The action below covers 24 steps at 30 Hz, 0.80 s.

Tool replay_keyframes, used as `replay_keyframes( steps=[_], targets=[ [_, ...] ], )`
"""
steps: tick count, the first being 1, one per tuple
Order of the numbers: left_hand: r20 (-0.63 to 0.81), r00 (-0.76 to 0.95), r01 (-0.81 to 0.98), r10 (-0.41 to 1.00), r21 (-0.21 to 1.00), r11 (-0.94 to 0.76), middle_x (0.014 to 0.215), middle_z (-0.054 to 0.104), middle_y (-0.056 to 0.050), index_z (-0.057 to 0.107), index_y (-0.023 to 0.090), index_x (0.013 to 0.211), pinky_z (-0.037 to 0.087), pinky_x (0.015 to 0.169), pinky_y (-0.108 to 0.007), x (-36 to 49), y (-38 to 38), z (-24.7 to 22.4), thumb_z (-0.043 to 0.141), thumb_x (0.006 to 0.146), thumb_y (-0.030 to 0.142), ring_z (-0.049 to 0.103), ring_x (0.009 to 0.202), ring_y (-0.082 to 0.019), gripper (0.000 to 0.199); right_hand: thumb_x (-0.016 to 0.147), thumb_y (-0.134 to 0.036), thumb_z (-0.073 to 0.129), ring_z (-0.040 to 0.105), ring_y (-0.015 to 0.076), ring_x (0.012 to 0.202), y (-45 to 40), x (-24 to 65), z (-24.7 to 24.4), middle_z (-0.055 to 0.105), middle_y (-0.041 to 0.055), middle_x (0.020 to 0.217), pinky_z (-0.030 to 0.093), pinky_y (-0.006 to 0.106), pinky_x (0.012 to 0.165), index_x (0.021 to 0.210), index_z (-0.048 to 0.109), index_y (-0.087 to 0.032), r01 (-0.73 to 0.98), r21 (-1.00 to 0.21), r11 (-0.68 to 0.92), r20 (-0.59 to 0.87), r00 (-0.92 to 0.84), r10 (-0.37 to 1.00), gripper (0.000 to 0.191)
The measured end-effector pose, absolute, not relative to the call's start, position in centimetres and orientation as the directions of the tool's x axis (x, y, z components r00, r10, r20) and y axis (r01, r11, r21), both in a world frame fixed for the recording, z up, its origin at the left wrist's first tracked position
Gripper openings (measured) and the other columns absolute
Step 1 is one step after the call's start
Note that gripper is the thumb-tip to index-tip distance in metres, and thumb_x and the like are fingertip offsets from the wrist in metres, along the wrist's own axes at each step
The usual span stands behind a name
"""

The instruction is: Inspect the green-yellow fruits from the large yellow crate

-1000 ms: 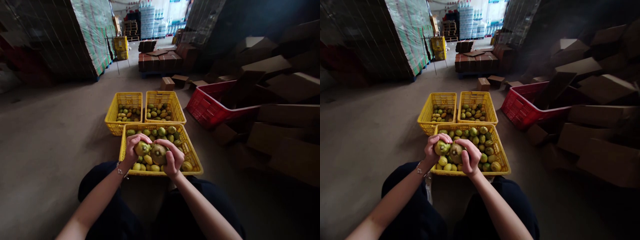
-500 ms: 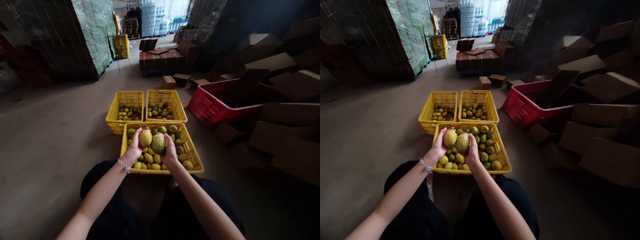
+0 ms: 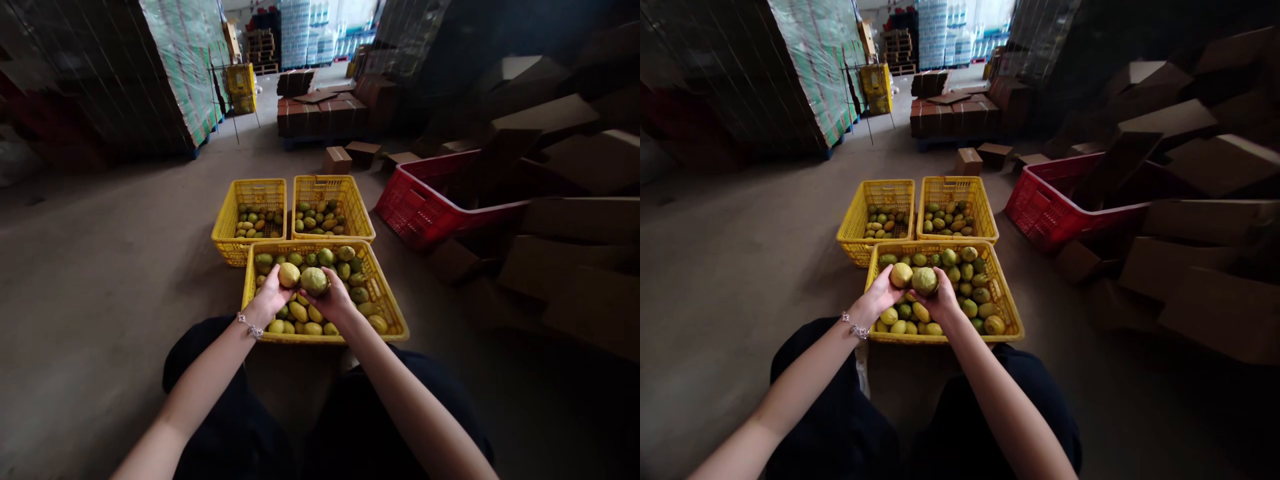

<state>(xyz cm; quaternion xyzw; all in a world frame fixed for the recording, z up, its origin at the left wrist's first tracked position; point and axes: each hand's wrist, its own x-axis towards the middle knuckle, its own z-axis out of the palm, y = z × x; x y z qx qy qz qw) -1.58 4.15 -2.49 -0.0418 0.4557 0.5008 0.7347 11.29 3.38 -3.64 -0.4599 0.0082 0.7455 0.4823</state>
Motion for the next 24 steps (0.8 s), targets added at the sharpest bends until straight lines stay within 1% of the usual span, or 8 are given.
replay_keyframes(
  steps=[5,8,10,12,15,19,21,24],
  targets=[
    [-0.725,0.103,-0.747,0.681,0.396,0.534,0.096,0.07,-0.011,0.063,0.015,0.107,0.06,0.074,-0.032,-1.7,4.4,-2.4,0.045,0.097,0.034,0.07,0.087,-0.022,0.028,0.092,-0.031,0.052,0.063,0.0177,0.054,3.2,11.2,-2.8,0.066,0.0029,0.063,0.054,0.027,0.044,0.089,0.06,-0.018,-0.701,-0.439,-0.562,-0.699,-0.126,0.704,0.016],
    [-0.704,0.083,-0.751,0.705,0.421,0.508,0.083,0.069,-0.007,0.064,0.016,0.095,0.06,0.077,-0.033,-1.5,4.5,-2.2,0.055,0.092,0.036,0.07,0.082,-0.021,0.022,0.089,-0.029,0.056,0.063,0.0176,0.05,3.0,11.1,-2.3,0.067,0.0019,0.062,0.053,0.027,0.041,0.088,0.062,-0.018,-0.665,-0.485,-0.568,-0.669,-0.137,0.731,0.012],
    [-0.667,0.071,-0.751,0.742,0.454,0.48,0.078,0.067,-0.005,0.064,0.016,0.091,0.059,0.079,-0.033,-1.4,4.4,-1.9,0.064,0.087,0.035,0.069,0.079,-0.02,0.02,0.087,-0.029,0.062,0.063,0.0165,0.049,2.8,10.9,-1.9,0.069,0.0008,0.063,0.051,0.025,0.04,0.088,0.064,-0.019,-0.663,-0.513,-0.545,-0.634,-0.134,0.761,0.01],
    [-0.636,0.062,-0.753,0.769,0.475,0.454,0.074,0.065,-0.003,0.064,0.017,0.089,0.058,0.078,-0.032,-1.4,4.3,-1.2,0.068,0.084,0.033,0.067,0.073,-0.018,0.018,0.086,-0.03,0.065,0.064,0.0154,0.049,2.7,10.7,-1.6,0.071,0.0004,0.066,0.05,0.023,0.038,0.088,0.065,-0.02,-0.679,-0.528,-0.51,-0.583,-0.147,0.799,0.01],
    [-0.603,0.063,-0.781,0.796,0.467,0.415,0.073,0.065,-0.003,0.064,0.018,0.09,0.058,0.07,-0.03,-1.6,4.1,-0.2,0.064,0.086,0.034,0.064,0.065,-0.015,0.016,0.086,-0.03,0.065,0.064,0.0153,0.048,2.8,10.8,-1.0,0.072,0.0009,0.067,0.048,0.022,0.036,0.089,0.067,-0.019,-0.698,-0.541,-0.47,-0.517,-0.164,0.84,0.011],
    [-0.594,0.122,-0.784,0.795,0.433,0.444,0.075,0.067,-0.007,0.064,0.016,0.093,0.057,0.058,-0.027,-2.1,3.9,0.2,0.06,0.088,0.038,0.066,0.063,-0.017,0.023,0.087,-0.032,0.063,0.063,0.0153,0.046,2.9,11.5,-0.5,0.072,0.0001,0.065,0.05,0.024,0.039,0.088,0.067,-0.02,-0.718,-0.539,-0.44,-0.515,-0.133,0.847,0.013],
    [-0.572,0.189,-0.788,0.798,0.396,0.471,0.076,0.069,-0.008,0.065,0.015,0.097,0.057,0.057,-0.026,-2.2,3.8,0.1,0.058,0.09,0.04,0.066,0.063,-0.017,0.027,0.089,-0.034,0.06,0.064,0.0156,0.046,2.9,11.8,-0.4,0.072,0.0007,0.063,0.054,0.026,0.044,0.086,0.067,-0.02,-0.736,-0.521,-0.432,-0.532,-0.116,0.839,0.017],
    [-0.489,0.27,-0.803,0.829,0.361,0.475,0.082,0.071,-0.009,0.065,0.016,0.104,0.057,0.058,-0.025,-2.4,3.6,-0.2,0.056,0.09,0.036,0.067,0.065,-0.016,0.026,0.092,-0.037,0.052,0.066,0.018,0.049,2.8,12.0,-0.3,0.072,0.0045,0.061,0.057,0.029,0.049,0.081,0.067,-0.018,-0.761,-0.465,-0.453,-0.57,-0.134,0.81,0.026]
  ],
)
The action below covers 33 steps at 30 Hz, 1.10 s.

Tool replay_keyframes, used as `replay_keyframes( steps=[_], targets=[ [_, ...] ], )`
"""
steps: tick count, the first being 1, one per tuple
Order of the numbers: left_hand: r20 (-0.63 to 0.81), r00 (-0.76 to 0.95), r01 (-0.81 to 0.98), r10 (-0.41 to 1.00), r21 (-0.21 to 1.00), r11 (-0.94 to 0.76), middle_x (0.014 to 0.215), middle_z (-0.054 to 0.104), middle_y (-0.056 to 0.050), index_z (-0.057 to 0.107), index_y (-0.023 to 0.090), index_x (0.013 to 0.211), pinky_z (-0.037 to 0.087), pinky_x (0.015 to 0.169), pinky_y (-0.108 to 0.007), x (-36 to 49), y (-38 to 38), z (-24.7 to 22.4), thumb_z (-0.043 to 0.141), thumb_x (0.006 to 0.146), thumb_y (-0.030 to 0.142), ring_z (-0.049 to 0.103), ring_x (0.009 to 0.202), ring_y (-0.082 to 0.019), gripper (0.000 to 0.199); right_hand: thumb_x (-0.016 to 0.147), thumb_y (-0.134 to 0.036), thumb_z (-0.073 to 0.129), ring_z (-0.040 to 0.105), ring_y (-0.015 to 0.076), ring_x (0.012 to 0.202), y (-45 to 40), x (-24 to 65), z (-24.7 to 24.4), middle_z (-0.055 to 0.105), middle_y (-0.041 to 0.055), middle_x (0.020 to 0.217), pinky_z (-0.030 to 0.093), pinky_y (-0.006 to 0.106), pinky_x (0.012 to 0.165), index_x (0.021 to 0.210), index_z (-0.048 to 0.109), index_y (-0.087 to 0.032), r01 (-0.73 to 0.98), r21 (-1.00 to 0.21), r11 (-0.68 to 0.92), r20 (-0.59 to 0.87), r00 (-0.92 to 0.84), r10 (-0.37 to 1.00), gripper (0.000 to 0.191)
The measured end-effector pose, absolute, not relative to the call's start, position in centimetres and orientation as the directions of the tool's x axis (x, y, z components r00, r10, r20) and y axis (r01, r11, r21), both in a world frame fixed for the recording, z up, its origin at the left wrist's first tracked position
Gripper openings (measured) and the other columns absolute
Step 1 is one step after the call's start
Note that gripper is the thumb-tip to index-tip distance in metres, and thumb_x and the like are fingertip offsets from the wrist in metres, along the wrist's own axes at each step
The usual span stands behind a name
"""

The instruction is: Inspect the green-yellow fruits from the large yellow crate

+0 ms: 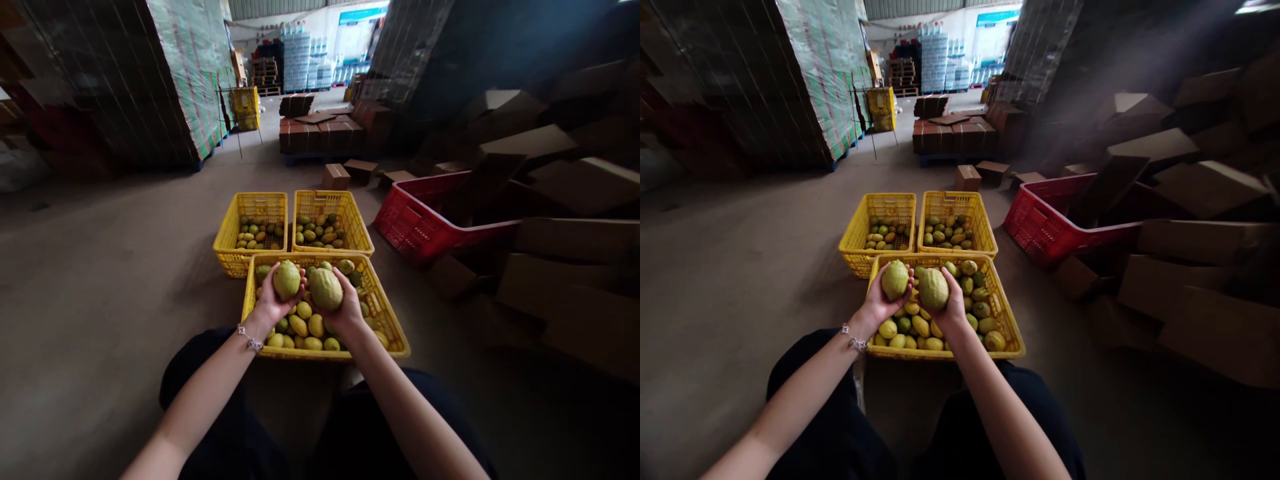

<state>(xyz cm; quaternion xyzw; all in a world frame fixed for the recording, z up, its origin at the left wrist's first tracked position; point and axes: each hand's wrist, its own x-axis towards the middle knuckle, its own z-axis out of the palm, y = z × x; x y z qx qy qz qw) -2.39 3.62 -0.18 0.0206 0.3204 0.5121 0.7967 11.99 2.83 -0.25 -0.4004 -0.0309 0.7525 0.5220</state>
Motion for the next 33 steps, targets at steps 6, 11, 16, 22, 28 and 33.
replay_keyframes(
  steps=[6,11,16,22,28,33],
  targets=[
    [-0.398,0.257,-0.823,0.881,0.388,0.415,0.09,0.073,-0.007,0.064,0.02,0.117,0.054,0.051,-0.024,-2.8,3.2,-0.1,0.054,0.086,0.03,0.067,0.062,-0.016,0.034,0.089,-0.035,0.048,0.072,0.0223,0.063,2.7,12.0,-0.3,0.075,0.0088,0.07,0.06,0.035,0.062,0.095,0.07,-0.014,-0.816,-0.412,-0.405,-0.452,-0.203,0.869,0.031],
    [-0.371,0.283,-0.847,0.884,0.336,0.412,0.093,0.072,-0.009,0.062,0.017,0.122,0.05,0.049,-0.019,-3.0,3.4,-0.3,0.05,0.084,0.03,0.065,0.064,-0.014,0.042,0.085,-0.026,0.043,0.074,0.0261,0.074,2.9,12.2,-0.5,0.078,0.0142,0.086,0.06,0.039,0.064,0.109,0.068,-0.011,-0.86,-0.362,-0.359,-0.367,-0.222,0.903,0.038],
    [-0.318,0.292,-0.869,0.902,0.307,0.389,0.097,0.072,-0.008,0.063,0.016,0.115,0.053,0.052,-0.019,-3.1,3.3,-0.6,0.052,0.085,0.03,0.065,0.063,-0.012,0.035,0.088,-0.033,0.047,0.071,0.0226,0.064,2.8,12.6,-1.0,0.078,0.0149,0.092,0.058,0.032,0.055,0.111,0.067,-0.014,-0.893,-0.346,-0.286,-0.304,-0.182,0.935,0.036],
    [-0.318,0.205,-0.924,0.926,0.251,0.29,0.093,0.071,-0.009,0.062,0.016,0.114,0.059,0.084,-0.029,-2.8,3.2,-1.3,0.049,0.088,0.03,0.071,0.086,-0.017,0.033,0.085,-0.027,0.051,0.075,0.0235,0.078,2.7,12.7,-1.7,0.078,0.0103,0.092,0.062,0.037,0.066,0.114,0.066,-0.02,-0.928,-0.295,-0.226,-0.332,-0.123,0.935,0.033],
    [-0.379,0.228,-0.705,0.897,0.571,0.421,0.099,0.072,-0.009,0.059,0.02,0.116,0.057,0.086,-0.031,-2.6,4.0,-4.2,0.044,0.085,0.041,0.07,0.1,-0.02,0.041,0.081,-0.023,0.051,0.075,0.0228,0.076,3.0,13.2,-1.6,0.078,0.0096,0.09,0.062,0.034,0.062,0.108,0.066,-0.02,-0.931,-0.293,-0.219,-0.376,-0.099,0.921,0.031],
    [-0.565,0.481,-0.107,0.67,0.721,0.685,0.086,0.073,-0.009,0.069,0.029,0.094,0.058,0.081,-0.044,-2.1,0.0,-9.8,0.047,0.076,0.055,0.071,0.097,-0.029,0.038,0.082,-0.023,0.046,0.073,0.0217,0.07,3.4,13.6,-1.0,0.075,0.0047,0.077,0.061,0.034,0.059,0.107,0.065,-0.021,-0.938,-0.284,-0.2,-0.423,-0.065,0.904,0.032]
  ],
)
